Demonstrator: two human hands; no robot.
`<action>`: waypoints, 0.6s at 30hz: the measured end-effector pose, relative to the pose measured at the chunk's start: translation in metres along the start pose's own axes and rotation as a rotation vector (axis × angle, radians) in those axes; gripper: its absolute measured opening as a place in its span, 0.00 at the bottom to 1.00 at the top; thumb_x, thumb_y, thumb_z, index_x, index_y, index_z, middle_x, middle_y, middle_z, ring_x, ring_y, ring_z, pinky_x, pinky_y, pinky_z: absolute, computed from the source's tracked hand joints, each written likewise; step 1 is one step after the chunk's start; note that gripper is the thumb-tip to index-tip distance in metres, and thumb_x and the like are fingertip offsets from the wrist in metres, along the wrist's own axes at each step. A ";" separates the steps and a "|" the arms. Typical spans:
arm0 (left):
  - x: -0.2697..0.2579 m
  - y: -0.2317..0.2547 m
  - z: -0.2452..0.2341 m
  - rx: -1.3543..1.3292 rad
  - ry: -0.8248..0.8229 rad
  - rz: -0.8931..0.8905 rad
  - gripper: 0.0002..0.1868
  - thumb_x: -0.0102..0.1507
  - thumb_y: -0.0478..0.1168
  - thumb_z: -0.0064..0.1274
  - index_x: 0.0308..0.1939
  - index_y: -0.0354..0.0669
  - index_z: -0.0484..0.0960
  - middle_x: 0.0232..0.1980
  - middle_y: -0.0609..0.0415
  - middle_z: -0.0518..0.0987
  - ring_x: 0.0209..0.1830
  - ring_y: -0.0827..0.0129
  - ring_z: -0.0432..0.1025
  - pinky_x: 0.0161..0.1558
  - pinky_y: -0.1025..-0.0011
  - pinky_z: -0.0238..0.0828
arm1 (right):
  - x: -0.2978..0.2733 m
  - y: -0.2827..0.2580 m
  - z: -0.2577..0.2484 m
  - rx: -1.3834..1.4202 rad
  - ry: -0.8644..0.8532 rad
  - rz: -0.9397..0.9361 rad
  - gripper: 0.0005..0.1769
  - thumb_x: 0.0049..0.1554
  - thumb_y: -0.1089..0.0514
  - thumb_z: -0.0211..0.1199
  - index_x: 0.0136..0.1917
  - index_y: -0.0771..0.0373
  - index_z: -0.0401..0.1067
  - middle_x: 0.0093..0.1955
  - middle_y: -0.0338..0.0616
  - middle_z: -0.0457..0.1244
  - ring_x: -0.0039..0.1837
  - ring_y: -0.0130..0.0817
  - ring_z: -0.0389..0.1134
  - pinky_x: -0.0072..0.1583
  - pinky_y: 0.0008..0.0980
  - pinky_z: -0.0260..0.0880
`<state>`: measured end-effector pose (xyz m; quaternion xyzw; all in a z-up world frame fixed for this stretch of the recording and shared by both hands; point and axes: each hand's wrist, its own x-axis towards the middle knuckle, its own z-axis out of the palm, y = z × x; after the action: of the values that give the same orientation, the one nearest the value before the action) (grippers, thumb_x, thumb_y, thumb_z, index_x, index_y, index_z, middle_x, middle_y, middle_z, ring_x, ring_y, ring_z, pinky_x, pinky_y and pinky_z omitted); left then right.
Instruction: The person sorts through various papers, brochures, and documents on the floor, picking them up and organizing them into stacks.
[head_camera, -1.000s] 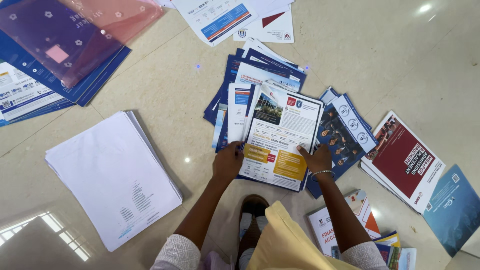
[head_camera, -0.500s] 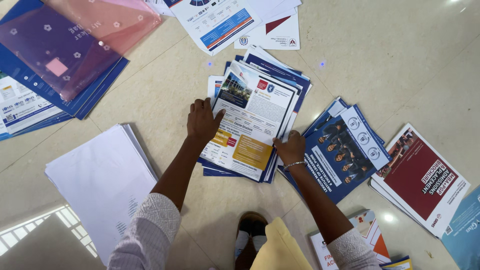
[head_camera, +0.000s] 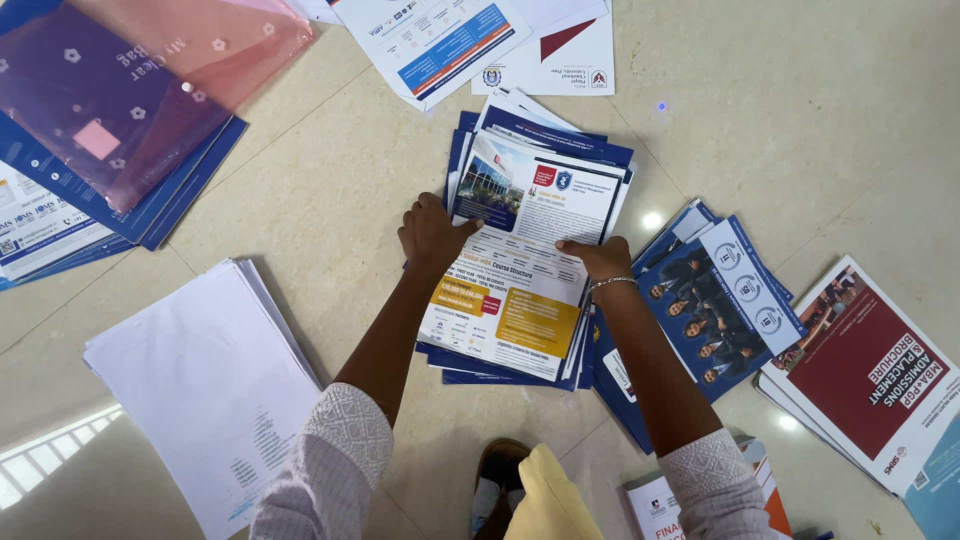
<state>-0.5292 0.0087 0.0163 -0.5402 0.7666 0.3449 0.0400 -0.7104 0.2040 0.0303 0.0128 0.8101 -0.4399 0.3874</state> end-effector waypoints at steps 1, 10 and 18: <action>-0.004 0.001 0.000 0.001 -0.001 -0.002 0.44 0.51 0.62 0.71 0.56 0.33 0.71 0.57 0.42 0.73 0.61 0.50 0.68 0.60 0.51 0.65 | -0.001 -0.003 0.002 0.022 0.010 -0.001 0.17 0.43 0.65 0.74 0.45 0.74 0.74 0.45 0.58 0.71 0.42 0.47 0.76 0.42 0.39 0.76; -0.047 -0.012 0.002 -0.093 0.270 0.052 0.40 0.47 0.51 0.76 0.52 0.34 0.71 0.56 0.37 0.71 0.56 0.47 0.69 0.54 0.57 0.70 | -0.033 0.009 0.019 0.098 0.096 -0.020 0.29 0.47 0.67 0.72 0.57 0.74 0.62 0.51 0.67 0.68 0.46 0.50 0.76 0.46 0.39 0.79; -0.117 -0.087 -0.019 -0.795 -0.146 0.103 0.19 0.60 0.41 0.64 0.51 0.38 0.80 0.46 0.49 0.87 0.44 0.64 0.82 0.49 0.65 0.77 | -0.077 0.014 0.011 0.115 -0.398 -0.092 0.30 0.41 0.69 0.75 0.57 0.74 0.71 0.54 0.61 0.71 0.54 0.46 0.75 0.54 0.41 0.78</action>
<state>-0.4004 0.0763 0.0396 -0.4488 0.5945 0.6534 -0.1351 -0.6453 0.2294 0.0660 -0.0895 0.6908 -0.4966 0.5179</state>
